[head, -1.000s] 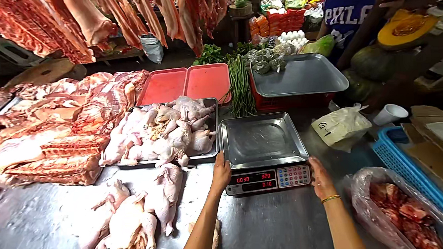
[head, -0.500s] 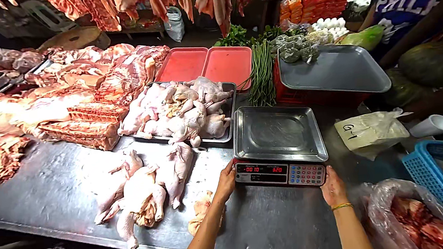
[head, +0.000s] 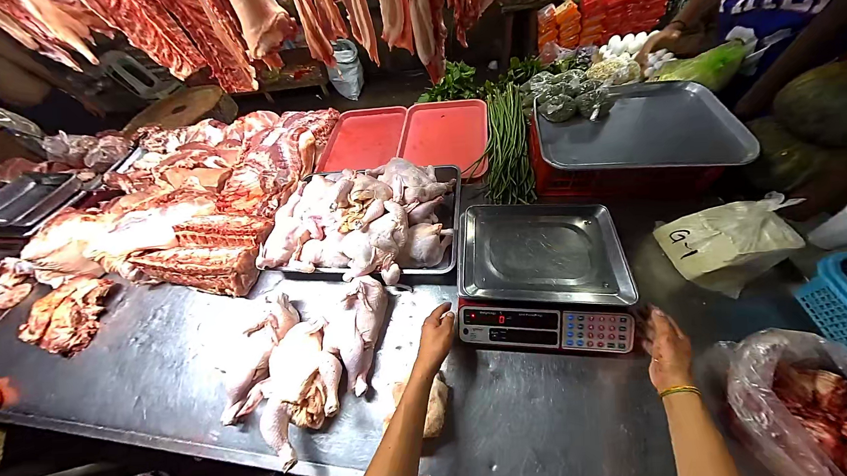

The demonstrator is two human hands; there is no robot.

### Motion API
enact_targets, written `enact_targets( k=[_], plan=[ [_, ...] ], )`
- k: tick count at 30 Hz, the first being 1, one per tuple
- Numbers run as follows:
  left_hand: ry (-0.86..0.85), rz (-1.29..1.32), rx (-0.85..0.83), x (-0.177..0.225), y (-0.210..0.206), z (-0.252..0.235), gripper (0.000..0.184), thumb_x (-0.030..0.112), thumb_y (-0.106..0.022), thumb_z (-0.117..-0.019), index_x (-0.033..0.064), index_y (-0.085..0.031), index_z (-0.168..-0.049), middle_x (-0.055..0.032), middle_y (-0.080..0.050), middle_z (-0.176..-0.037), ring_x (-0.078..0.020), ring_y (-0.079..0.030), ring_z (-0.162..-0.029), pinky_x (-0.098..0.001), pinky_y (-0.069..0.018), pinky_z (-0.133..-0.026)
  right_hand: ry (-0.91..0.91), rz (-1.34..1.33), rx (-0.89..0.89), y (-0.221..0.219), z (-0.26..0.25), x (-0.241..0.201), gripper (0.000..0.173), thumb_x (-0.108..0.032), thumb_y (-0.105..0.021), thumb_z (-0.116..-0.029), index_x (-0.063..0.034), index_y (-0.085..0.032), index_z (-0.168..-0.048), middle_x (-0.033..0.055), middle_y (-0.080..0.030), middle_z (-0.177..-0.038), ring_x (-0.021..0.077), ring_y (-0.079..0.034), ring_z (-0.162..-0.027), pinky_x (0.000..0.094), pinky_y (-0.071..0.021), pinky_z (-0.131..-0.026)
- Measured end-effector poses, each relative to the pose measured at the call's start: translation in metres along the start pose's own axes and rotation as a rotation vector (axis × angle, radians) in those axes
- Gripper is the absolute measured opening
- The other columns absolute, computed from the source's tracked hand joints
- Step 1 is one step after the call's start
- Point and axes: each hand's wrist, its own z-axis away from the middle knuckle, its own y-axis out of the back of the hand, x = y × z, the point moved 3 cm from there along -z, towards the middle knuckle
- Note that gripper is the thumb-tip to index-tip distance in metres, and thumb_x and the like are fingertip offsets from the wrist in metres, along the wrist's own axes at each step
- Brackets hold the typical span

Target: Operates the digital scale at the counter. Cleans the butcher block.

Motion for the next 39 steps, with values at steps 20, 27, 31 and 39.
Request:
enact_targets(
  k=[20,27,31,39],
  plan=[
    [-0.451,-0.211,0.078,0.051,-0.029,-0.007,0.042,0.005,-0.058,-0.0993,-0.0050,-0.057,-0.140,-0.0239,-0.056,-0.145,-0.0279,-0.056,-0.136,-0.0392,-0.0428,-0.116,0.285,0.177,-0.119,-0.014,-0.001,-0.029,0.050,-0.010,-0.058,-0.1031,0.0013,-0.048,-0.150,0.0190,-0.049,-0.154,0.0235,-0.047,-0.144,0.0346,-0.0367,-0.118],
    [-0.460,-0.180,0.099,0.047,-0.030,-0.008,0.042,0.006,-0.057,-0.1001,-0.0060,-0.057,-0.140,-0.0243,-0.056,-0.145,-0.0280,-0.055,-0.137,-0.0392,-0.0425,-0.117,0.302,0.213,-0.136,-0.012,-0.006,-0.026,0.050,-0.013,-0.060,-0.1019,-0.0002,-0.050,-0.150,0.0162,-0.050,-0.155,0.0218,-0.047,-0.144,0.0349,-0.0371,-0.118],
    [-0.462,-0.157,0.103,0.046,-0.031,-0.007,0.041,0.006,-0.057,-0.1003,-0.0069,-0.057,-0.139,-0.0243,-0.057,-0.145,-0.0280,-0.056,-0.136,-0.0391,-0.0429,-0.116,0.299,0.212,-0.144,-0.011,-0.008,-0.027,0.051,-0.014,-0.060,-0.1021,-0.0001,-0.049,-0.150,0.0161,-0.050,-0.155,0.0208,-0.048,-0.143,0.0333,-0.0376,-0.117],
    [-0.449,-0.135,0.108,0.042,-0.029,-0.013,0.041,0.006,-0.055,-0.1010,-0.0062,-0.057,-0.140,-0.0244,-0.056,-0.145,-0.0261,-0.058,-0.134,-0.0365,-0.0471,-0.111,0.304,0.220,-0.166,-0.013,-0.012,-0.027,0.050,-0.012,-0.062,-0.1003,0.0006,-0.052,-0.148,0.0177,-0.052,-0.152,0.0214,-0.051,-0.140,0.0328,-0.0402,-0.115]
  ],
)
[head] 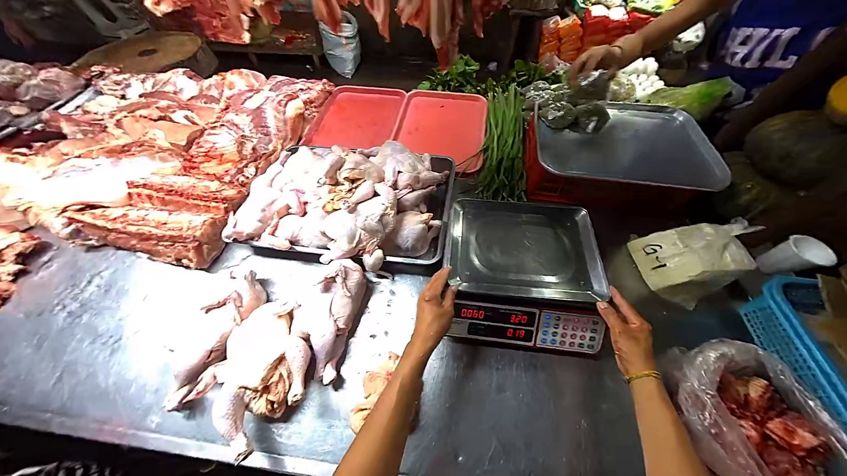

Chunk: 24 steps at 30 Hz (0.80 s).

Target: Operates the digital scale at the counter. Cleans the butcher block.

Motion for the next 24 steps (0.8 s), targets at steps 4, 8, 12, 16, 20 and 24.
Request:
enact_targets(
  k=[4,8,12,16,20,24],
  plan=[
    [-0.012,0.003,0.013,-0.007,-0.001,-0.002,0.041,0.005,-0.056,-0.1004,-0.0068,-0.057,-0.140,-0.0244,-0.058,-0.143,-0.0260,-0.061,-0.129,-0.0372,-0.0494,-0.110,-0.010,-0.027,0.003,-0.001,-0.003,0.002,0.049,-0.012,-0.063,-0.0993,0.0014,-0.054,-0.145,0.0197,-0.051,-0.152,0.0231,-0.049,-0.142,0.0344,-0.0396,-0.117],
    [0.034,-0.006,0.003,-0.004,0.002,-0.003,0.043,0.004,-0.056,-0.1010,-0.0054,-0.054,-0.143,-0.0243,-0.058,-0.142,-0.0243,-0.066,-0.120,-0.0367,-0.0535,-0.103,-0.011,-0.012,-0.011,0.000,-0.005,0.004,0.050,-0.016,-0.067,-0.0965,-0.0002,-0.058,-0.143,0.0225,-0.050,-0.152,0.0280,-0.049,-0.141,0.0382,-0.0426,-0.115],
    [0.048,-0.010,-0.016,0.001,0.004,-0.004,0.044,0.004,-0.056,-0.1006,-0.0041,-0.054,-0.144,-0.0232,-0.060,-0.140,-0.0214,-0.068,-0.114,-0.0346,-0.0547,-0.100,-0.041,-0.113,0.021,0.001,-0.005,0.012,0.046,-0.017,-0.059,-0.1012,0.0009,-0.056,-0.143,0.0189,-0.055,-0.149,0.0224,-0.053,-0.138,0.0351,-0.0429,-0.114],
    [0.047,-0.056,-0.076,0.006,0.002,-0.006,0.043,0.006,-0.058,-0.1012,-0.0045,-0.055,-0.143,-0.0230,-0.056,-0.146,-0.0240,-0.060,-0.131,-0.0365,-0.0490,-0.110,-0.070,-0.216,0.082,-0.001,-0.002,0.012,0.042,-0.014,-0.054,-0.1046,0.0040,-0.055,-0.143,0.0181,-0.056,-0.148,0.0176,-0.052,-0.138,0.0312,-0.0393,-0.116],
    [0.015,-0.055,-0.060,0.002,-0.002,-0.005,0.041,0.006,-0.057,-0.1008,-0.0042,-0.057,-0.141,-0.0221,-0.057,-0.145,-0.0239,-0.059,-0.133,-0.0371,-0.0480,-0.111,-0.092,-0.156,0.095,0.000,-0.003,0.004,0.041,-0.022,-0.053,-0.1064,0.0026,-0.060,-0.139,0.0164,-0.061,-0.142,0.0171,-0.055,-0.134,0.0334,-0.0417,-0.114],
    [0.062,-0.031,-0.047,0.003,0.001,-0.005,0.041,0.009,-0.058,-0.1018,-0.0033,-0.058,-0.141,-0.0211,-0.057,-0.146,-0.0225,-0.059,-0.132,-0.0364,-0.0485,-0.110,-0.179,-0.091,0.166,-0.003,-0.006,-0.003,0.035,-0.023,-0.061,-0.1044,0.0026,-0.067,-0.127,0.0172,-0.069,-0.124,0.0180,-0.063,-0.116,0.0359,-0.0471,-0.103]
  ],
)
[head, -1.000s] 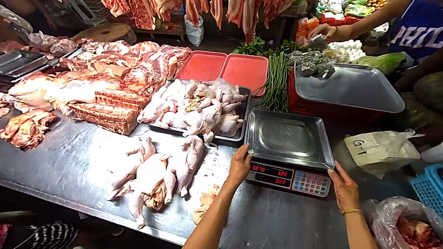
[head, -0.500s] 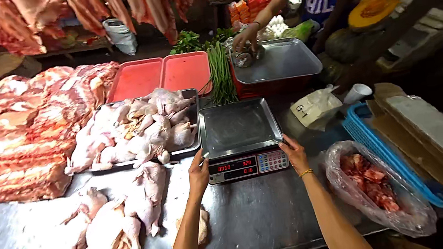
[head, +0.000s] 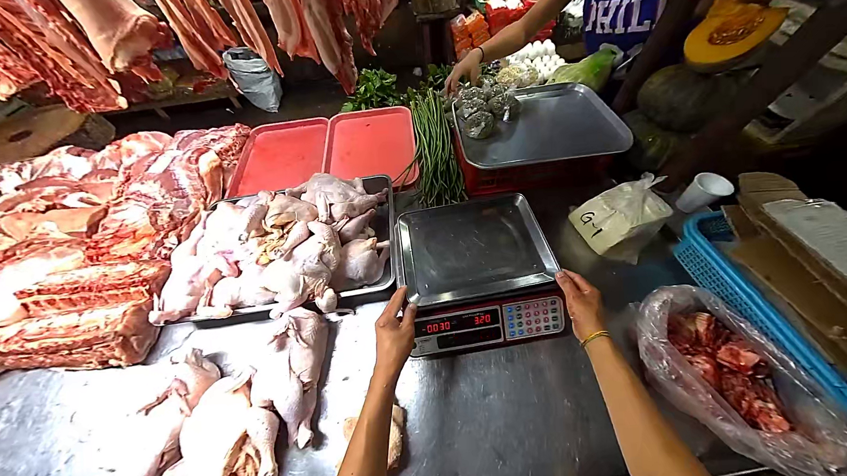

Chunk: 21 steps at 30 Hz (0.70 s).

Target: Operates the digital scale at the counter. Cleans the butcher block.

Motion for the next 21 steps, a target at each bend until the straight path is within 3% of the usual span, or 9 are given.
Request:
enact_targets(
  k=[2,4,8,13,15,16,18,21],
  plan=[
    [0.005,-0.019,-0.016,0.001,0.001,-0.002,0.038,0.010,-0.058,-0.1020,-0.0018,-0.061,-0.138,-0.0207,-0.056,-0.147,-0.0232,-0.057,-0.135,-0.0365,-0.0478,-0.111,-0.015,0.019,0.012,-0.001,0.000,-0.005,0.030,-0.020,-0.064,-0.1023,0.0020,-0.070,-0.121,0.0151,-0.072,-0.116,0.0162,-0.065,-0.107,0.0350,-0.0490,-0.097],
    [-0.009,-0.034,-0.007,-0.002,0.002,-0.002,0.030,0.012,-0.059,-0.1013,0.0009,-0.070,-0.128,-0.0213,-0.058,-0.145,-0.0243,-0.057,-0.135,-0.0366,-0.0479,-0.111,-0.021,0.034,0.005,-0.001,0.001,-0.007,0.027,-0.017,-0.066,-0.1009,0.0020,-0.072,-0.118,0.0139,-0.072,-0.111,0.0150,-0.065,-0.103,0.0340,-0.0498,-0.094],
    [-0.029,-0.012,0.008,-0.007,0.009,-0.002,0.025,0.011,-0.063,-0.0994,0.0021,-0.075,-0.119,-0.0213,-0.063,-0.139,-0.0232,-0.060,-0.132,-0.0351,-0.0497,-0.110,-0.013,0.053,-0.024,-0.001,0.003,-0.007,0.028,-0.017,-0.068,-0.0993,0.0027,-0.072,-0.118,0.0146,-0.073,-0.113,0.0144,-0.066,-0.103,0.0324,-0.0502,-0.094],
    [-0.004,0.029,-0.001,-0.007,0.008,0.000,0.033,0.013,-0.063,-0.1003,0.0001,-0.068,-0.130,-0.0226,-0.057,-0.146,-0.0237,-0.059,-0.133,-0.0343,-0.0506,-0.108,-0.001,0.030,-0.021,0.001,0.004,-0.003,0.032,-0.021,-0.067,-0.1002,0.0022,-0.071,-0.122,0.0155,-0.072,-0.118,0.0166,-0.066,-0.108,0.0346,-0.0504,-0.096],
    [0.038,0.079,0.034,-0.008,0.008,0.003,0.047,0.017,-0.062,-0.1006,-0.0014,-0.056,-0.143,-0.0224,-0.049,-0.153,-0.0245,-0.060,-0.130,-0.0356,-0.0543,-0.103,-0.038,-0.051,-0.029,0.008,0.002,0.010,0.041,-0.030,-0.058,-0.1049,-0.0002,-0.064,-0.133,0.0167,-0.065,-0.132,0.0224,-0.061,-0.119,0.0424,-0.0491,-0.099],
    [0.097,0.118,0.065,-0.011,0.009,0.005,0.050,0.019,-0.058,-0.1020,-0.0016,-0.050,-0.147,-0.0225,-0.047,-0.154,-0.0265,-0.060,-0.129,-0.0388,-0.0541,-0.103,-0.064,-0.095,-0.034,0.011,-0.001,0.019,0.047,-0.034,-0.051,-0.1070,-0.0006,-0.059,-0.139,0.0182,-0.060,-0.140,0.0260,-0.058,-0.124,0.0460,-0.0480,-0.102],
    [0.257,0.273,0.089,-0.024,0.005,0.009,0.050,0.022,-0.046,-0.1079,-0.0028,-0.045,-0.151,-0.0243,-0.048,-0.152,-0.0317,-0.057,-0.131,-0.0480,-0.0496,-0.106,-0.102,-0.124,-0.049,0.012,-0.004,0.037,0.051,-0.035,-0.041,-0.1105,0.0022,-0.053,-0.143,0.0207,-0.057,-0.142,0.0263,-0.057,-0.128,0.0445,-0.0464,-0.107],
    [0.369,0.429,0.051,-0.045,-0.007,0.018,0.048,0.027,-0.035,-0.1122,-0.0018,-0.049,-0.149,-0.0202,-0.054,-0.149,-0.0259,-0.054,-0.137,-0.0458,-0.0432,-0.113,-0.159,-0.065,-0.088,0.001,0.006,0.041,0.050,-0.032,-0.036,-0.1125,0.0070,-0.056,-0.136,0.0220,-0.061,-0.134,0.0218,-0.060,-0.122,0.0398,-0.0465,-0.107]
  ],
)
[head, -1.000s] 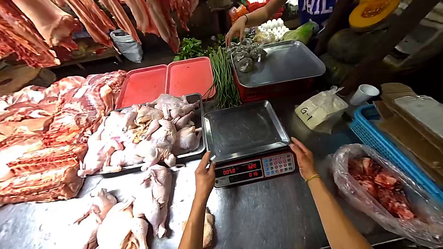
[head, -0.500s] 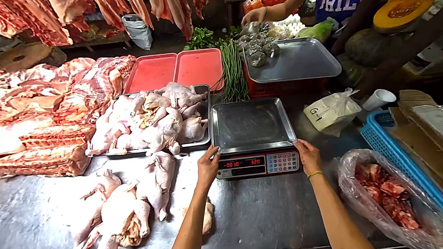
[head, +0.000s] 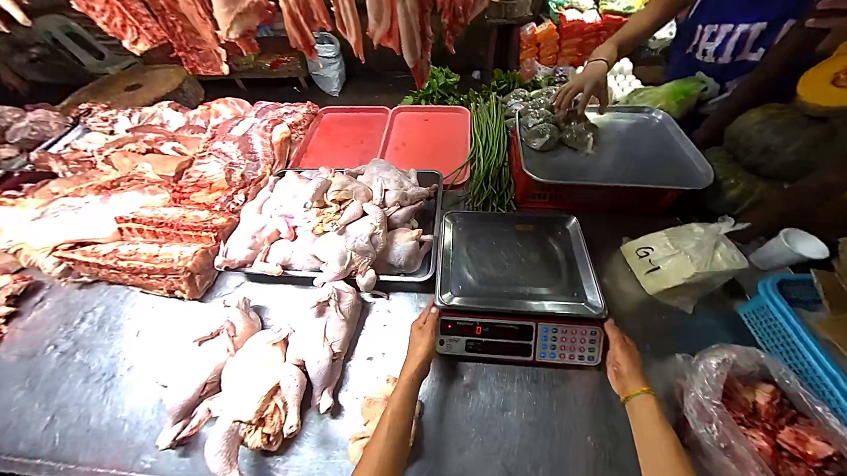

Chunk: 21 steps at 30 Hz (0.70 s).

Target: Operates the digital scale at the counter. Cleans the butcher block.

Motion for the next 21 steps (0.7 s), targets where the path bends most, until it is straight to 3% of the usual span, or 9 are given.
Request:
enact_targets(
  k=[2,6,16,21],
  plan=[
    [-0.013,0.027,0.007,-0.008,-0.003,0.005,0.048,0.026,-0.036,-0.1118,-0.0005,-0.049,-0.149,-0.0171,-0.051,-0.153,-0.0231,-0.050,-0.140,-0.0441,-0.0401,-0.117,-0.026,0.019,0.002,-0.008,0.006,-0.004,0.048,-0.030,-0.036,-0.1123,0.0071,-0.057,-0.134,0.0228,-0.062,-0.131,0.0239,-0.060,-0.119,0.0426,-0.0483,-0.104],
    [-0.036,0.036,0.008,-0.011,-0.019,0.009,0.047,0.025,-0.040,-0.1109,0.0012,-0.048,-0.150,-0.0156,-0.052,-0.153,-0.0223,-0.052,-0.138,-0.0443,-0.0425,-0.115,-0.125,0.017,0.058,-0.005,-0.006,-0.011,0.046,-0.028,-0.038,-0.1124,0.0077,-0.057,-0.135,0.0282,-0.059,-0.134,0.0346,-0.056,-0.125,0.0523,-0.0449,-0.105],
    [-0.024,0.077,0.007,-0.011,-0.024,0.003,0.047,0.024,-0.039,-0.1115,-0.0009,-0.046,-0.151,-0.0175,-0.053,-0.151,-0.0209,-0.055,-0.135,-0.0391,-0.0434,-0.113,-0.128,0.042,0.130,0.000,-0.009,-0.003,0.043,-0.030,-0.043,-0.1111,0.0048,-0.067,-0.119,0.0236,-0.066,-0.112,0.0297,-0.061,-0.104,0.0486,-0.0483,-0.092],
    [-0.042,0.067,-0.011,-0.014,-0.019,0.002,0.047,0.024,-0.038,-0.1112,-0.0003,-0.046,-0.151,-0.0175,-0.051,-0.153,-0.0214,-0.053,-0.138,-0.0395,-0.0419,-0.115,-0.105,0.034,0.159,-0.003,-0.006,0.003,0.041,-0.029,-0.045,-0.1103,0.0052,-0.068,-0.117,0.0228,-0.066,-0.108,0.0285,-0.061,-0.100,0.0483,-0.0480,-0.089]
  ],
)
